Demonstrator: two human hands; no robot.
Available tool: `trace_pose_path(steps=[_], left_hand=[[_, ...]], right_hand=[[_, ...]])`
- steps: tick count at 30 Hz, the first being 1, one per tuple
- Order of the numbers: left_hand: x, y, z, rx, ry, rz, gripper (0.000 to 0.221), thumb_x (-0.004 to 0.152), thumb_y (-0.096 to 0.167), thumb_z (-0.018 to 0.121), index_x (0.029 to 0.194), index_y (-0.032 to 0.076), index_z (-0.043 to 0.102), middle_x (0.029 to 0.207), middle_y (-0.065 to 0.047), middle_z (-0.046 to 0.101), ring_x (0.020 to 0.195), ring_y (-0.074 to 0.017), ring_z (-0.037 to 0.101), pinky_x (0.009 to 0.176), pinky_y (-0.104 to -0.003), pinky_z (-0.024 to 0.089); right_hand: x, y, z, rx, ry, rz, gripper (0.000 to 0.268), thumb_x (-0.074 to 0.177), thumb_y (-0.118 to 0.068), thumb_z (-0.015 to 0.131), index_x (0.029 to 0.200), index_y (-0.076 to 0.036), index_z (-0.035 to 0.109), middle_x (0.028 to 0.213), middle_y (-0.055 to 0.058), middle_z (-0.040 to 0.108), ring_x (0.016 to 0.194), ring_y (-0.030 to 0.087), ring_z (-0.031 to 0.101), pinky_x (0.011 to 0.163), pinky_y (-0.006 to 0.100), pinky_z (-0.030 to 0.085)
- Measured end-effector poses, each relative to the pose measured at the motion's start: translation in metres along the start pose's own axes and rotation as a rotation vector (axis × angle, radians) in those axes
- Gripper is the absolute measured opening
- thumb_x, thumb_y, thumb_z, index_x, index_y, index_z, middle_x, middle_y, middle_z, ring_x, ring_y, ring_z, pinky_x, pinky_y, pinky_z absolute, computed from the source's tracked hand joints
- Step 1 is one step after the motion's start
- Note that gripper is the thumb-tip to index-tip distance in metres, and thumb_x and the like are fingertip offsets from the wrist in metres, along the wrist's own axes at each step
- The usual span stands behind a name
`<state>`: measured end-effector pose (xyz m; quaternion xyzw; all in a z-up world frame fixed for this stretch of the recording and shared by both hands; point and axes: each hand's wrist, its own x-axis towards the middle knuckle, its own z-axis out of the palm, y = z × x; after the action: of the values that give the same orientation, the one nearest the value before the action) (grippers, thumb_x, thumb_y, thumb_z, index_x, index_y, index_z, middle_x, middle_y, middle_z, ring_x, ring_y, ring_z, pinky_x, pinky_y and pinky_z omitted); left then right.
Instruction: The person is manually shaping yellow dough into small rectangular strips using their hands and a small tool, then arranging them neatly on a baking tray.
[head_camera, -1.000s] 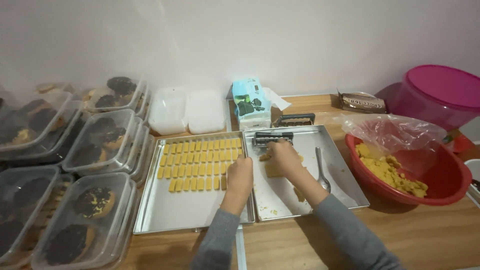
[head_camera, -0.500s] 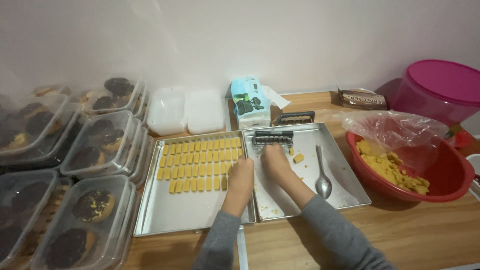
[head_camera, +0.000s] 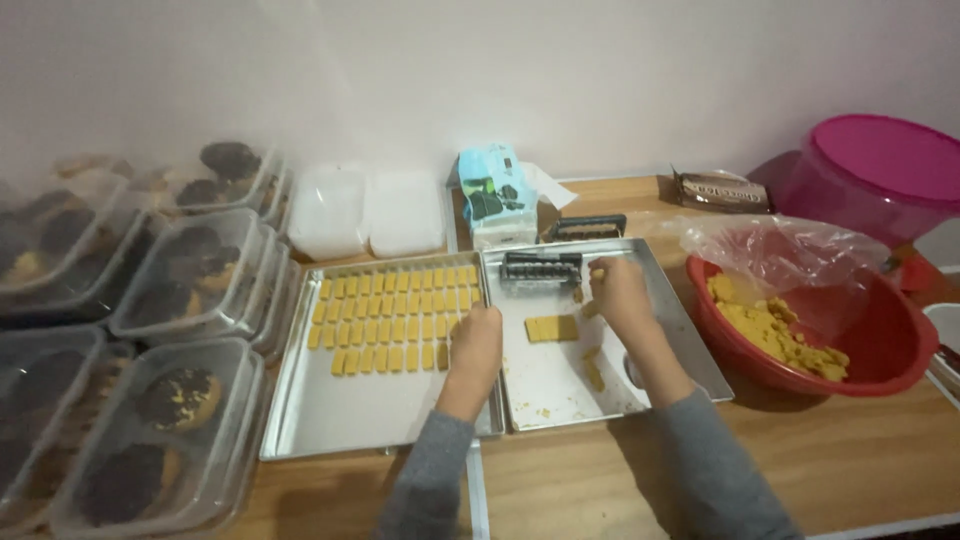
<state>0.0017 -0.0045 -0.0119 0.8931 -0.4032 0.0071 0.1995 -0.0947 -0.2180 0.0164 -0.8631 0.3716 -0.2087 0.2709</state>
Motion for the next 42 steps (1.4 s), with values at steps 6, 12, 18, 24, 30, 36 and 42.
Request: trace_pose_path(steps=[6,12,18,24,30,36,42], left_hand=[[0.002,-0.005,0.007,-0.031,0.024,0.033,0.014,0.077,-0.024,0.063,0.087,-0.014,0.068,0.090,-0.026,0.067,0.079,-0.0423,0.075,0.067,-0.052,0.064],[0.003,-0.006,0.008,-0.022,0.044,0.030,0.015,0.078,-0.024,0.062,0.087,-0.015,0.070,0.090,-0.028,0.067,0.078,-0.0438,0.074,0.066,-0.053,0.064],[0.002,-0.010,0.016,-0.031,0.091,0.053,0.015,0.078,-0.023,0.062,0.089,-0.016,0.069,0.085,-0.026,0.066,0.075,-0.0419,0.074,0.064,-0.048,0.064],[-0.002,-0.006,0.008,-0.005,0.083,0.060,0.014,0.078,-0.023,0.059,0.086,-0.015,0.068,0.082,-0.024,0.066,0.073,-0.0395,0.075,0.063,-0.046,0.064],[-0.002,-0.006,0.006,-0.023,0.069,0.043,0.012,0.081,-0.021,0.061,0.087,-0.014,0.068,0.081,-0.022,0.066,0.074,-0.0346,0.075,0.064,-0.042,0.065],[-0.010,0.001,-0.013,-0.020,0.048,0.057,0.011,0.080,-0.020,0.062,0.087,-0.013,0.068,0.083,-0.022,0.065,0.076,-0.0360,0.074,0.065,-0.044,0.065],[-0.001,-0.001,-0.003,-0.021,-0.013,0.018,0.013,0.081,-0.021,0.061,0.090,-0.013,0.068,0.085,-0.022,0.065,0.081,-0.0392,0.074,0.067,-0.050,0.065]], right_hand=[[0.008,0.026,0.035,-0.120,-0.033,-0.040,0.021,0.088,-0.002,0.077,0.108,0.001,0.077,0.096,0.021,0.072,0.094,0.036,0.075,0.075,0.044,0.064],[-0.004,0.005,0.030,-0.286,-0.004,-0.110,0.021,0.091,-0.010,0.075,0.109,0.002,0.076,0.099,0.020,0.068,0.095,0.036,0.073,0.076,0.043,0.064],[0.020,0.039,0.048,-0.144,0.000,-0.059,0.015,0.091,-0.001,0.071,0.105,-0.001,0.077,0.095,0.019,0.069,0.094,0.037,0.073,0.078,0.044,0.062],[0.004,0.041,0.006,-0.237,-0.088,-0.199,0.020,0.091,0.000,0.072,0.108,-0.007,0.080,0.104,0.020,0.071,0.102,0.036,0.072,0.082,0.044,0.062],[-0.026,0.015,-0.008,-0.327,-0.262,-0.237,0.030,0.090,0.000,0.073,0.119,-0.005,0.077,0.122,0.024,0.069,0.114,0.041,0.068,0.090,0.046,0.062],[-0.024,0.025,-0.002,-0.272,-0.185,-0.282,0.021,0.091,-0.010,0.077,0.111,-0.005,0.080,0.112,0.020,0.071,0.104,0.038,0.070,0.083,0.043,0.064],[-0.017,0.028,0.006,-0.244,-0.172,-0.297,0.015,0.092,-0.011,0.077,0.106,-0.007,0.082,0.100,0.014,0.074,0.094,0.030,0.073,0.077,0.036,0.064]])
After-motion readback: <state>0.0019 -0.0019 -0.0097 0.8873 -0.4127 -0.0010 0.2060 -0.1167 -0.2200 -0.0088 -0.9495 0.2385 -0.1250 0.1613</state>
